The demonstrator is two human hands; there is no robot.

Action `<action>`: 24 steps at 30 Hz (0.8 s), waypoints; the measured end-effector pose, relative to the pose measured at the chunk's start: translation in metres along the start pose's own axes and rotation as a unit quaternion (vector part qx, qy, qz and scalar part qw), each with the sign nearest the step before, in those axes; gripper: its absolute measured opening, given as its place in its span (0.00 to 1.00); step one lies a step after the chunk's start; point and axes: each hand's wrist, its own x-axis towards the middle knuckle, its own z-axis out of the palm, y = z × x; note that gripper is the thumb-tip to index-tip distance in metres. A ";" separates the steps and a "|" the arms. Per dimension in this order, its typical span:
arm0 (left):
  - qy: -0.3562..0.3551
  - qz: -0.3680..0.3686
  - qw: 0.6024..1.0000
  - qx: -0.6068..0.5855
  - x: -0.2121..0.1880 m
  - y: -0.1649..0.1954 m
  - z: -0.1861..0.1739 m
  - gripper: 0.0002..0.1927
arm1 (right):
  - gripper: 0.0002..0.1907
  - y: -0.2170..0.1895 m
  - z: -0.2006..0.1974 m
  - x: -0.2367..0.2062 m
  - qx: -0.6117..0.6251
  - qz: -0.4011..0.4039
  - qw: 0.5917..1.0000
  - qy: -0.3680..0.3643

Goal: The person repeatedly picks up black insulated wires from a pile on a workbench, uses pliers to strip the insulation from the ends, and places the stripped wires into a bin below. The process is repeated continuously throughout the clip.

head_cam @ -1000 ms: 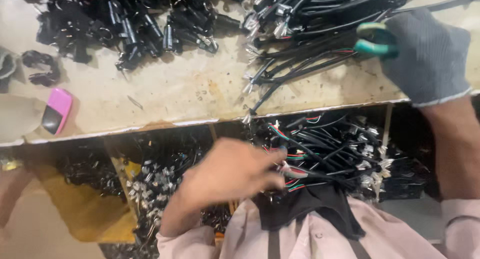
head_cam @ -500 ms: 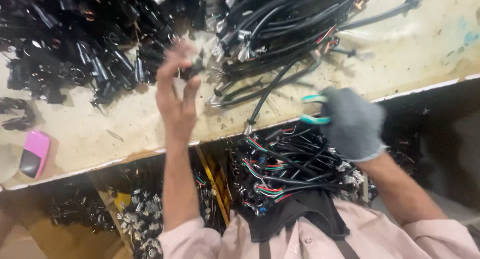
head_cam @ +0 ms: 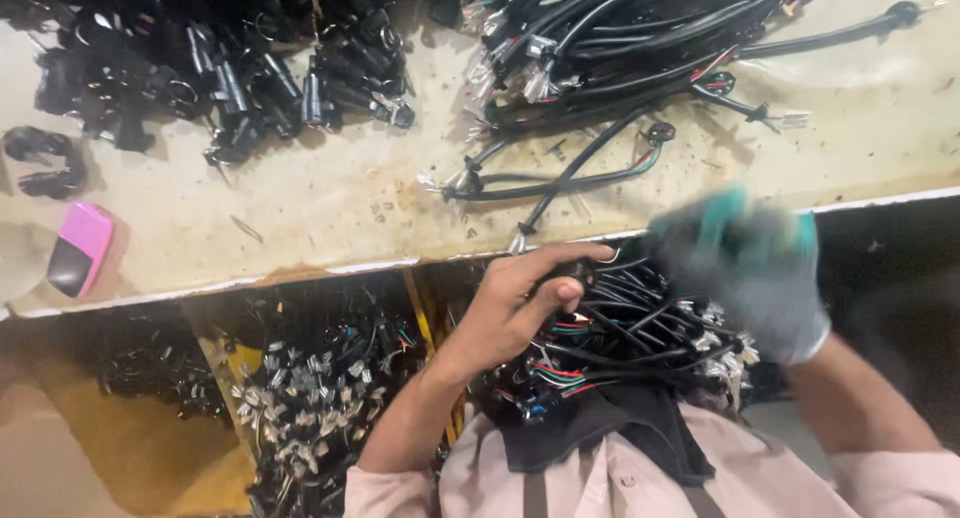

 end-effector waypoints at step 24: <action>-0.099 0.017 0.810 0.577 -0.011 0.026 0.013 0.39 | 0.22 -0.065 0.018 0.049 -0.331 -0.293 0.896 0.046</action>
